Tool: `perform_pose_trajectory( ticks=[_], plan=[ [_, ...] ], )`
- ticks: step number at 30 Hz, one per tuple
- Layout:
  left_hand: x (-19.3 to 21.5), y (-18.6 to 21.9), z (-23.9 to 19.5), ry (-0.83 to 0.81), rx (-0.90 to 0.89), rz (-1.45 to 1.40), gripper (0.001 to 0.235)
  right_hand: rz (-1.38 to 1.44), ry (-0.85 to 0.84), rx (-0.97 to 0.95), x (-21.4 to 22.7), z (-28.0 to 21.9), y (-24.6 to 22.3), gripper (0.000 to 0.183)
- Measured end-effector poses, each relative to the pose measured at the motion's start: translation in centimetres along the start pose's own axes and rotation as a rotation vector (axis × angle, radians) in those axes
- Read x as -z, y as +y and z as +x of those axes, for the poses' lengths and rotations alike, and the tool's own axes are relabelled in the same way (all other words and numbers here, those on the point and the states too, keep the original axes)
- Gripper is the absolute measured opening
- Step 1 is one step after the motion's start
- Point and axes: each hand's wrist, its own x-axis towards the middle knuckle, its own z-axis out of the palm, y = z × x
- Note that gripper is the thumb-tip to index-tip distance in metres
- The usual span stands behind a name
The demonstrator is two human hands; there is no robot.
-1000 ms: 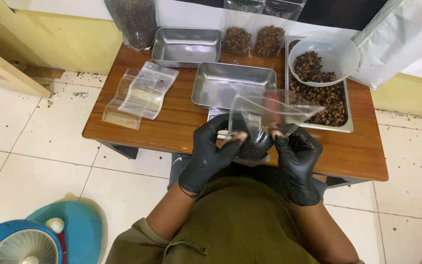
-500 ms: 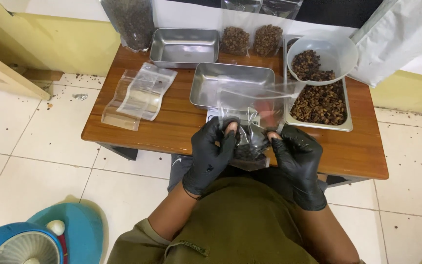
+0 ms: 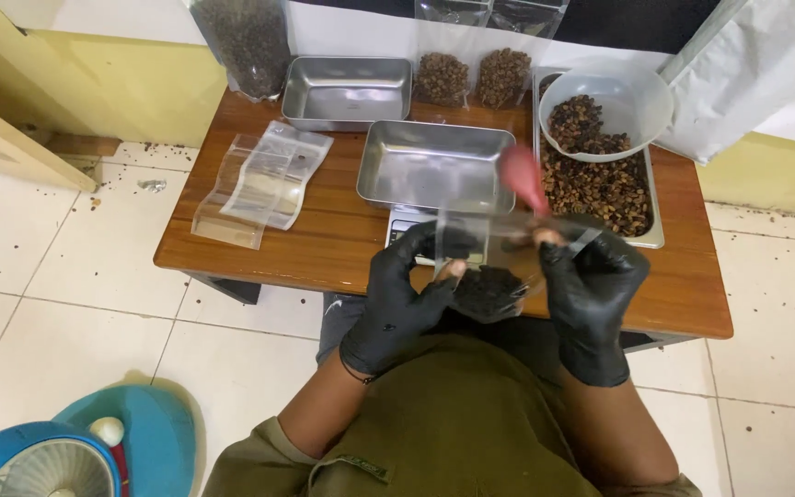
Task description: The person is sorting and packaging coffee beans by scooping them onto a scale, picking out defects, and then pouring the beans into plastic bags.
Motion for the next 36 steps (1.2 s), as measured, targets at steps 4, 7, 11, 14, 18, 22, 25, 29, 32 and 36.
perform_pose_trajectory(
  ticks=[4,7,11,14,18,22,25,29,32,36],
  plan=[
    [-0.1,-2.0,-0.3,0.134,-0.074,0.039,0.022,-0.014,-0.009,-0.01,0.1,-1.4,0.5,0.018],
    [0.2,-3.0,-0.9,0.158,-0.098,0.063,0.015,0.034,-0.04,-0.06,0.5,-2.2,0.8,0.023],
    [-0.1,-1.2,-0.6,0.137,-0.119,0.013,0.011,-0.028,-0.168,-0.109,0.1,-2.1,-0.4,0.03],
    [-0.4,-1.4,-0.7,0.092,-0.114,-0.056,0.015,-0.03,-0.087,-0.15,-0.2,-3.3,0.5,0.034],
    [0.5,-0.6,-0.9,0.015,-0.119,-0.007,0.017,-0.016,-0.137,-0.115,-0.6,-3.0,-2.1,0.03],
    [1.6,0.5,-1.2,-0.15,-0.129,0.101,0.021,0.067,-0.069,-0.178,-0.4,-3.5,-2.0,0.03],
    [1.5,1.0,-1.6,-0.166,-0.06,-0.014,0.023,0.054,-0.067,-0.154,-0.5,-3.7,-2.2,0.031],
    [-0.3,0.0,-1.7,0.087,-0.114,-0.125,0.021,0.018,-0.074,-0.17,-0.1,-3.5,-2.5,0.029],
    [-0.7,0.9,-1.4,0.106,-0.113,-0.124,0.012,-0.018,-0.098,-0.241,-1.0,-3.4,-3.8,0.027],
    [-0.4,3.1,-0.2,0.119,-0.033,-0.081,0.012,-0.018,-0.123,-0.263,-1.8,-3.2,-4.7,0.031]
  ],
)
